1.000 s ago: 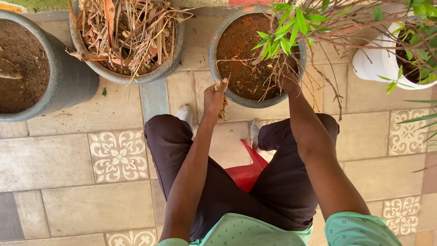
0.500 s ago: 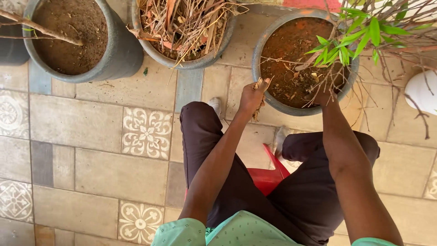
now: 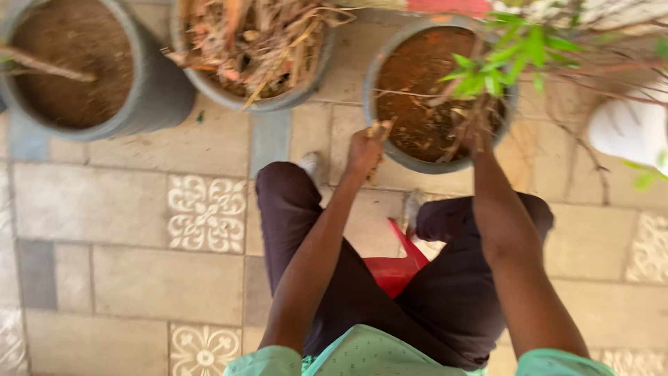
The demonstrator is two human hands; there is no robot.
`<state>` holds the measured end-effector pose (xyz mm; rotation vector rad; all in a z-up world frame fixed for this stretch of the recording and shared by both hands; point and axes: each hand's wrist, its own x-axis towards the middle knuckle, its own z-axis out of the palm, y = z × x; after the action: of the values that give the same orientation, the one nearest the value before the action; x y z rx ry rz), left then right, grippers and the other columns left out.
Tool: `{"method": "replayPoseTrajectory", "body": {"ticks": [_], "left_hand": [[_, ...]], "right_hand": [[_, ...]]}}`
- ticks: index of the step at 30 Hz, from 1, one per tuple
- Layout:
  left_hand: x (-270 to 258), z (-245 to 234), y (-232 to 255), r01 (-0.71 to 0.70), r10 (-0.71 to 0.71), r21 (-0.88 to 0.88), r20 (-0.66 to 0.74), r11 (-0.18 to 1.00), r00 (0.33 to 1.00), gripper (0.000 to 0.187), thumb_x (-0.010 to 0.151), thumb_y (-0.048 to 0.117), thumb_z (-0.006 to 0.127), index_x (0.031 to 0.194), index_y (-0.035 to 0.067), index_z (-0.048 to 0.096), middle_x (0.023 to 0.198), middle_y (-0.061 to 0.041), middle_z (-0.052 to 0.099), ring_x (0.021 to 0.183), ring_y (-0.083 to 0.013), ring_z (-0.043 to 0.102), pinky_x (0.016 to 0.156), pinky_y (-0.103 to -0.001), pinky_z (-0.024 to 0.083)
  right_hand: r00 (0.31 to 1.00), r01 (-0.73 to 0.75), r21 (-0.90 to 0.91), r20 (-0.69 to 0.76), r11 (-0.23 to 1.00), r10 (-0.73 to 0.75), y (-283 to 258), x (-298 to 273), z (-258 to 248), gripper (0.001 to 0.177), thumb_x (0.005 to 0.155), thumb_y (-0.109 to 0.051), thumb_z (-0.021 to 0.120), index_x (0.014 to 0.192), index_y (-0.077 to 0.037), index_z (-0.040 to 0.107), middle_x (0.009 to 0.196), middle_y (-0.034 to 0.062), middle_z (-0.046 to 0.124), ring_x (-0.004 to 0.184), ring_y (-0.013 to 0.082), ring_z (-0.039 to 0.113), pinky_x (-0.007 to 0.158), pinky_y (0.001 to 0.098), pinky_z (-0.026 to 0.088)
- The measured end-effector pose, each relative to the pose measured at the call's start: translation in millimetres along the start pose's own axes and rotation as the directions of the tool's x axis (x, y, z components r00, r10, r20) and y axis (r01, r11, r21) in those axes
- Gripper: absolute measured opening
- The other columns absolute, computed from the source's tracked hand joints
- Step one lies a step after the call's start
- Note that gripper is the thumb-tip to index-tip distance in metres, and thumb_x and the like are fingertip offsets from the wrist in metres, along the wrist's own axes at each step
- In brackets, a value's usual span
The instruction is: Removing dried leaves and debris from a potted plant by hand.
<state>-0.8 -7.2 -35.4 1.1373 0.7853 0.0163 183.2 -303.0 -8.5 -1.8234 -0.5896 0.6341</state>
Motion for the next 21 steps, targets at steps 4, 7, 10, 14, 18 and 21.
{"method": "replayPoseTrajectory", "body": {"ticks": [4, 7, 10, 14, 18, 21], "left_hand": [[-7, 2, 15, 0.042, -0.043, -0.018, -0.031, 0.999, 0.999, 0.049, 0.093, 0.051, 0.072, 0.076, 0.006, 0.063, 0.056, 0.001, 0.050, 0.044, -0.0098, 0.047, 0.042, -0.032, 0.045], [-12, 1, 26, 0.069, -0.071, -0.058, -0.042, 0.996, 0.997, 0.043, 0.092, 0.048, 0.073, 0.079, 0.008, 0.064, 0.060, 0.002, 0.051, 0.048, -0.0087, 0.048, 0.043, -0.030, 0.046], [-12, 0, 31, 0.098, -0.102, -0.073, -0.056, 0.993, 0.993, 0.039, 0.093, 0.045, 0.073, 0.082, 0.009, 0.066, 0.062, 0.002, 0.052, 0.051, -0.0078, 0.049, 0.044, -0.029, 0.046], [-12, -1, 32, 0.128, -0.131, -0.047, -0.068, 0.991, 0.989, 0.038, 0.093, 0.045, 0.073, 0.082, 0.009, 0.066, 0.063, 0.003, 0.050, 0.052, -0.0073, 0.049, 0.044, -0.028, 0.046], [-14, -2, 39, 0.128, -0.129, -0.027, -0.060, 0.991, 0.990, 0.040, 0.094, 0.045, 0.072, 0.080, 0.009, 0.064, 0.062, 0.003, 0.050, 0.051, -0.0074, 0.048, 0.043, -0.028, 0.044], [-13, -2, 39, 0.120, -0.122, -0.033, -0.056, 0.992, 0.991, 0.040, 0.095, 0.044, 0.072, 0.079, 0.009, 0.063, 0.061, 0.003, 0.050, 0.050, -0.0073, 0.047, 0.043, -0.028, 0.042]], "right_hand": [[0.996, -0.031, -0.109, -0.086, 0.994, 0.022, -2, -25, -22, 0.046, 0.107, -0.031, 0.067, 0.140, -0.004, 0.052, 0.120, 0.0118, 0.061, 0.108, 0.0262, 0.061, 0.096, 0.0415, 0.053], [0.995, -0.033, -0.164, -0.102, 0.986, 0.017, -2, -17, -12, 0.046, 0.106, -0.032, 0.068, 0.139, -0.004, 0.052, 0.119, 0.0124, 0.061, 0.108, 0.0270, 0.061, 0.096, 0.0423, 0.053], [0.995, -0.028, -0.212, -0.098, 0.977, 0.007, 0, -3, -1, 0.047, 0.106, -0.033, 0.069, 0.138, -0.004, 0.052, 0.119, 0.0129, 0.061, 0.107, 0.0278, 0.061, 0.096, 0.0430, 0.052], [0.995, -0.030, -0.270, -0.095, 0.962, 0.004, 8, 6, 8, 0.048, 0.105, -0.034, 0.070, 0.137, -0.004, 0.052, 0.118, 0.0136, 0.061, 0.107, 0.0288, 0.061, 0.096, 0.0441, 0.052], [0.995, -0.042, -0.329, -0.102, 0.944, 0.009, 15, 5, 15, 0.048, 0.104, -0.035, 0.072, 0.136, -0.004, 0.052, 0.117, 0.0143, 0.060, 0.107, 0.0298, 0.061, 0.096, 0.0451, 0.052], [0.995, -0.052, -0.373, -0.103, 0.926, 0.014, 15, 25, 28, 0.049, 0.103, -0.036, 0.073, 0.135, -0.004, 0.053, 0.116, 0.0148, 0.060, 0.107, 0.0306, 0.061, 0.096, 0.0459, 0.052]]}}
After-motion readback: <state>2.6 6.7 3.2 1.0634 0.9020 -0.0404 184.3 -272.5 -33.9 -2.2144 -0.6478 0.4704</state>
